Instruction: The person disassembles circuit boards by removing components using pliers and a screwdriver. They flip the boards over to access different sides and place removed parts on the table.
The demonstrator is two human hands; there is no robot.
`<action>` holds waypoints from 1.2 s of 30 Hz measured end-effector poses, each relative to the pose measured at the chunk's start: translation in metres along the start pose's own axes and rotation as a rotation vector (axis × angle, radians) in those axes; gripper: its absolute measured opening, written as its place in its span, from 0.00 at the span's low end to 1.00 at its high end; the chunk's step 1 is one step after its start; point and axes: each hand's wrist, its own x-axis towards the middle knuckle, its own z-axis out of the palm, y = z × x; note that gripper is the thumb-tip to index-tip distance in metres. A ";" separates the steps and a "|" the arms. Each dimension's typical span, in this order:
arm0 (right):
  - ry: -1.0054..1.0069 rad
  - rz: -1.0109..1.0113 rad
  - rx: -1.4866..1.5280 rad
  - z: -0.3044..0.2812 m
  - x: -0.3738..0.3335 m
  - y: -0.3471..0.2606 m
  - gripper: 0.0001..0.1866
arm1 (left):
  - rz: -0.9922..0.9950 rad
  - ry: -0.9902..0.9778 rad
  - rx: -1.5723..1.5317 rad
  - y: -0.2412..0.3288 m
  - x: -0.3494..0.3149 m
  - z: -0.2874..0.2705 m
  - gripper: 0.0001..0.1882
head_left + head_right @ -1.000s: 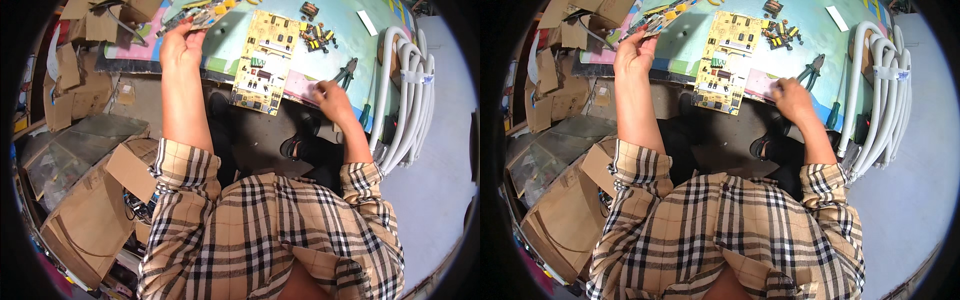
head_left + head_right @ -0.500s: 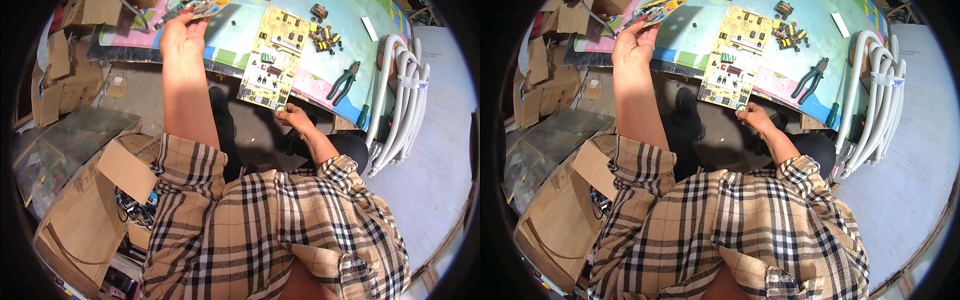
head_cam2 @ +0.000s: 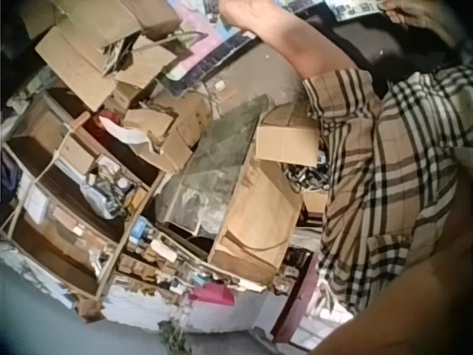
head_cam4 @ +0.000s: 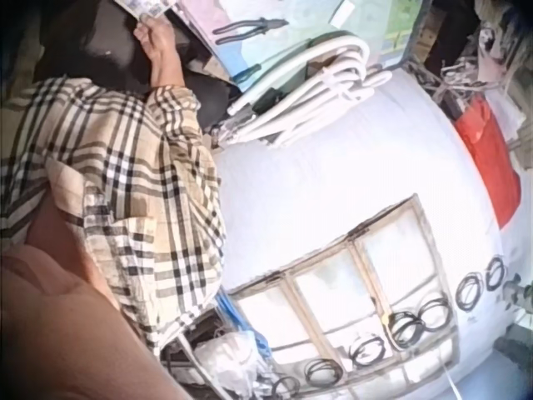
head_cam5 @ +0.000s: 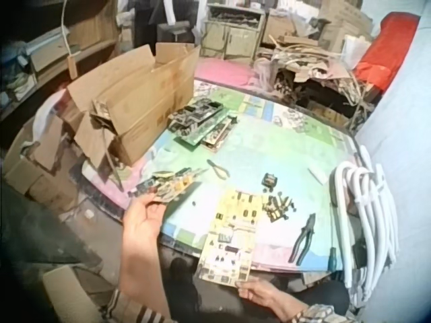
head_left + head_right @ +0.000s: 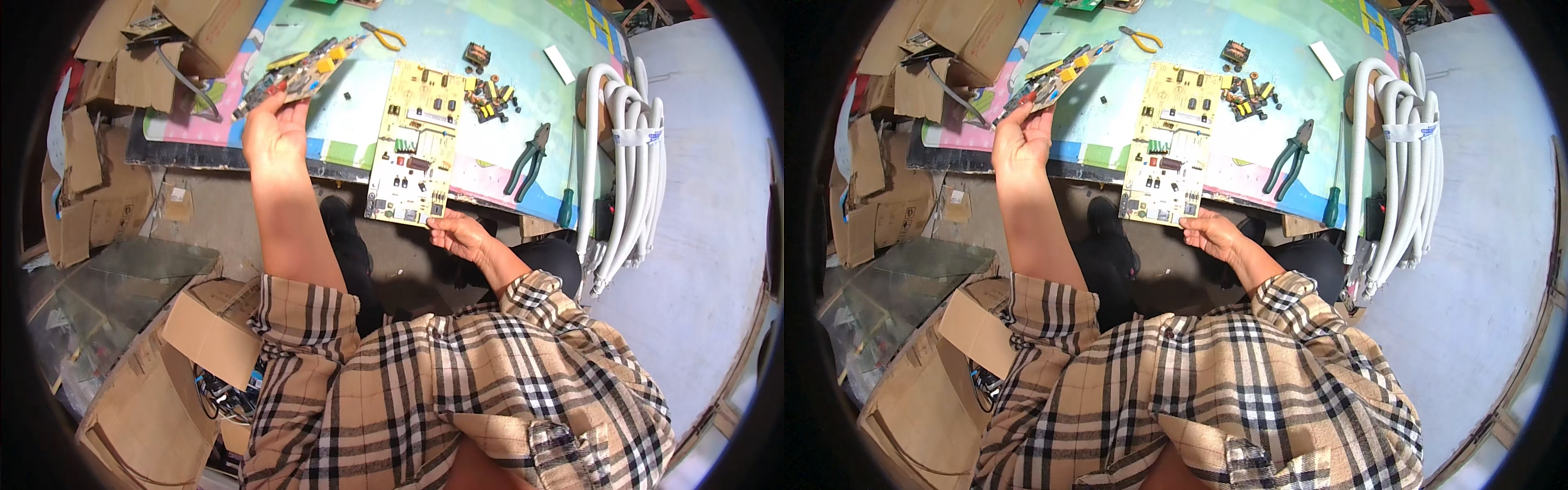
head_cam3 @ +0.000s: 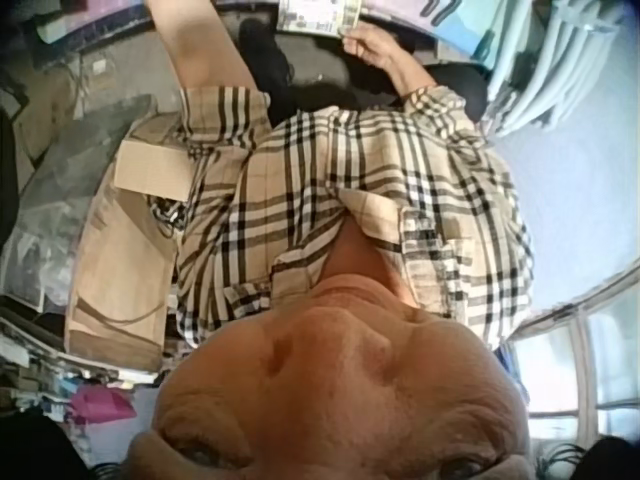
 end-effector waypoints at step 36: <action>-0.224 -0.510 -0.151 0.071 -0.081 -0.117 0.23 | 0.024 -0.034 0.025 -0.002 0.004 -0.023 0.18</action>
